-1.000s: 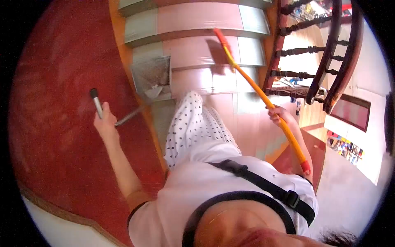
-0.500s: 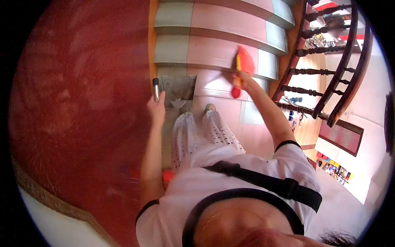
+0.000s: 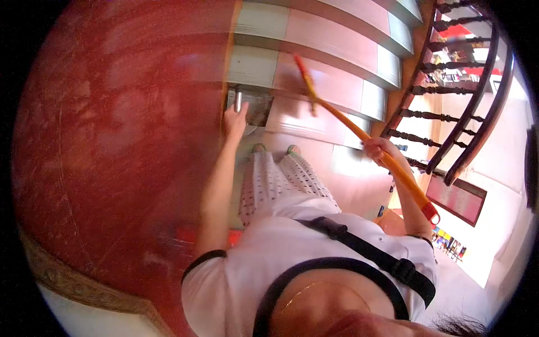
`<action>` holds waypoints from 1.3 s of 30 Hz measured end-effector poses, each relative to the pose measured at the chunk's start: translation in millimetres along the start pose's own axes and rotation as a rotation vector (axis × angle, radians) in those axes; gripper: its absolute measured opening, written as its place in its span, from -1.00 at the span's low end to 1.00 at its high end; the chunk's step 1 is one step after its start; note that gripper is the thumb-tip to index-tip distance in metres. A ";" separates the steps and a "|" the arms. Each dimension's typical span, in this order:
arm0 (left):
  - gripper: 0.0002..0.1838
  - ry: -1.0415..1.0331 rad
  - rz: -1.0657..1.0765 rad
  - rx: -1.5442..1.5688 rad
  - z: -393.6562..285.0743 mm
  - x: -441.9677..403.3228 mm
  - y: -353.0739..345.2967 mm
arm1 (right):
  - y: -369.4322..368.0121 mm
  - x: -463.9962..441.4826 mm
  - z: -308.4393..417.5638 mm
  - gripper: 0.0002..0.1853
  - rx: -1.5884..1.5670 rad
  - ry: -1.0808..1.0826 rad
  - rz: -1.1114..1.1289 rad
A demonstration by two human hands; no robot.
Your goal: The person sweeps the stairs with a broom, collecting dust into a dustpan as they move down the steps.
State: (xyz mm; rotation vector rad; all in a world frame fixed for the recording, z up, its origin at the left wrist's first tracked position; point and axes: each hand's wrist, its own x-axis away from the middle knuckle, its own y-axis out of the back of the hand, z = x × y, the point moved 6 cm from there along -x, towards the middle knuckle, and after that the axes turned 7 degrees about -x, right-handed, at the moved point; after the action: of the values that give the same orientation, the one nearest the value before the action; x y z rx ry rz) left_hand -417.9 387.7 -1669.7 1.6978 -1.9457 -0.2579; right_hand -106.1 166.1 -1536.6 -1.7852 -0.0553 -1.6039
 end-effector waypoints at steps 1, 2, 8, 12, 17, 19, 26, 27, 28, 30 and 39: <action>-0.60 -0.013 0.001 0.002 -2.9 -2.8 0.8 | 14.9 0.1 10.5 -0.93 0.107 0.009 -0.086; -0.60 -0.027 0.001 0.006 -5.4 -5.1 2.2 | 31.0 -6.1 20.5 -0.93 0.215 0.020 -0.172; -0.61 -0.038 -0.026 -0.023 16.5 -25.5 -8.6 | 53.5 -136.2 79.7 -0.90 0.810 0.355 -0.371; -0.62 -0.066 -0.078 -0.023 17.6 -22.2 -7.7 | 30.8 -185.6 62.8 -0.88 1.630 0.531 0.175; -0.65 -0.051 -0.065 -0.038 19.9 -21.8 -2.9 | -22.4 -113.8 53.2 -0.83 1.126 0.266 -0.314; -0.65 -0.072 -0.079 -0.046 18.8 -17.2 0.3 | -41.0 -124.7 57.5 -0.90 1.225 0.271 -0.148; -0.64 -0.024 -0.028 -0.053 11.5 -12.1 -3.6 | -147.9 -262.5 54.6 -0.90 1.146 0.253 0.025; -0.65 -0.036 -0.036 -0.051 11.6 -10.5 -3.7 | -145.6 -265.8 51.9 -0.90 1.115 0.245 0.034; -0.66 -0.052 -0.039 -0.049 10.6 -9.3 -3.5 | -138.7 -273.7 55.4 -0.83 1.332 0.191 0.009; -0.67 0.000 0.038 -0.102 7.4 -12.5 9.2 | -131.7 -263.4 53.5 -0.46 1.715 0.075 -0.069; -0.67 -0.044 -0.070 0.040 10.1 -7.6 13.9 | -79.6 -38.1 40.6 -0.21 1.994 -0.158 -0.350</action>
State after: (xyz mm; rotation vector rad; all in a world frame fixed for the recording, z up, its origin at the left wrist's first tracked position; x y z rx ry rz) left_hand -434.5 395.6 -1673.5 1.8021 -1.9373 -0.2854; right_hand -118.5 262.2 -1530.8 -0.2278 -1.4754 -0.7136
